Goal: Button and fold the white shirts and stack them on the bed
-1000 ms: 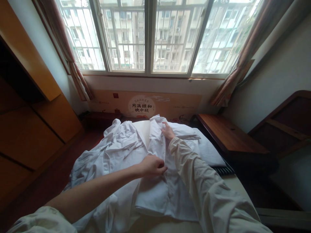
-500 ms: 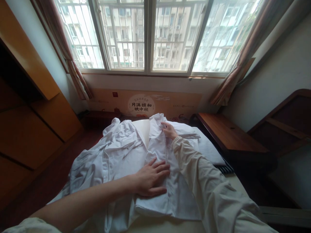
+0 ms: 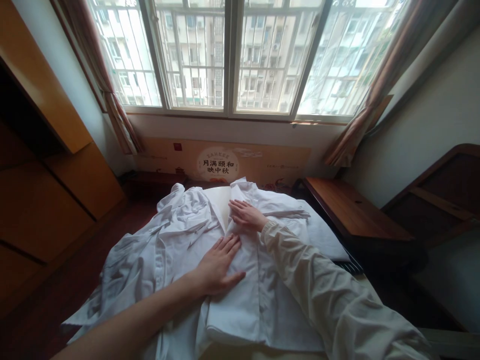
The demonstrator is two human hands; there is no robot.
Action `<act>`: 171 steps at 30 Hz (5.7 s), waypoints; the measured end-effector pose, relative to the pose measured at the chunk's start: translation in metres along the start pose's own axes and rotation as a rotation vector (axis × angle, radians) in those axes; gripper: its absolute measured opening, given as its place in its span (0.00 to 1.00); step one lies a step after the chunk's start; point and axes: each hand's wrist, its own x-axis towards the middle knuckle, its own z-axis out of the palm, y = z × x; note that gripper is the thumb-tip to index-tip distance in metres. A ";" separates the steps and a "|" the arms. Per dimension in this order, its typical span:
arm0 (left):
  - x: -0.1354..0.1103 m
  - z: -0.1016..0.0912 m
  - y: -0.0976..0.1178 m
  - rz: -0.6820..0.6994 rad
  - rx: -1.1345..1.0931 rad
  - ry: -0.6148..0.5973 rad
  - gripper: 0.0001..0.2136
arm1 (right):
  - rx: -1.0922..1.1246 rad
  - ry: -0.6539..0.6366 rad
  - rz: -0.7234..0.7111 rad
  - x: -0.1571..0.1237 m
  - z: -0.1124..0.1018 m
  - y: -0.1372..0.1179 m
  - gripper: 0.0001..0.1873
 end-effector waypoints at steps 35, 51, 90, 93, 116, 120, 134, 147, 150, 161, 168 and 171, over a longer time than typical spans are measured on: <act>-0.008 -0.033 0.029 0.397 -0.191 -0.199 0.43 | -0.241 -0.146 0.148 -0.038 0.011 -0.017 0.53; 0.080 -0.024 -0.056 -0.638 -0.147 0.121 0.17 | -0.160 -0.102 0.280 -0.084 0.018 -0.084 0.52; 0.085 -0.010 -0.072 -0.555 -0.284 0.239 0.16 | 0.474 -0.302 -0.189 -0.180 0.028 -0.216 0.52; 0.084 -0.011 -0.071 -0.555 -0.293 0.242 0.16 | 0.648 -0.303 -0.186 -0.169 0.004 -0.195 0.40; 0.073 -0.042 -0.049 -0.524 -0.688 -0.186 0.21 | 0.169 0.359 0.944 -0.212 -0.087 0.010 0.29; 0.066 -0.057 -0.035 -0.513 -0.729 -0.241 0.21 | 0.488 0.449 0.847 -0.228 -0.101 -0.003 0.32; 0.003 -0.049 -0.028 -0.429 -0.736 -0.511 0.24 | 0.725 0.298 0.888 -0.292 -0.077 -0.051 0.46; 0.001 -0.064 -0.021 -0.369 -0.547 -0.631 0.21 | 0.256 0.012 0.791 -0.296 -0.095 -0.058 0.21; 0.025 -0.071 -0.035 -0.372 -0.459 -0.444 0.22 | -0.007 0.066 0.726 -0.266 -0.116 -0.052 0.18; 0.152 -0.032 -0.113 -0.485 -0.171 0.416 0.09 | 0.108 0.314 0.519 -0.069 -0.076 -0.018 0.07; 0.181 -0.011 -0.146 -0.422 -0.208 0.423 0.13 | 0.178 0.621 0.482 -0.034 0.000 0.000 0.15; 0.189 -0.004 -0.150 -0.420 -0.198 0.442 0.09 | 0.103 0.631 0.455 -0.037 0.015 0.004 0.14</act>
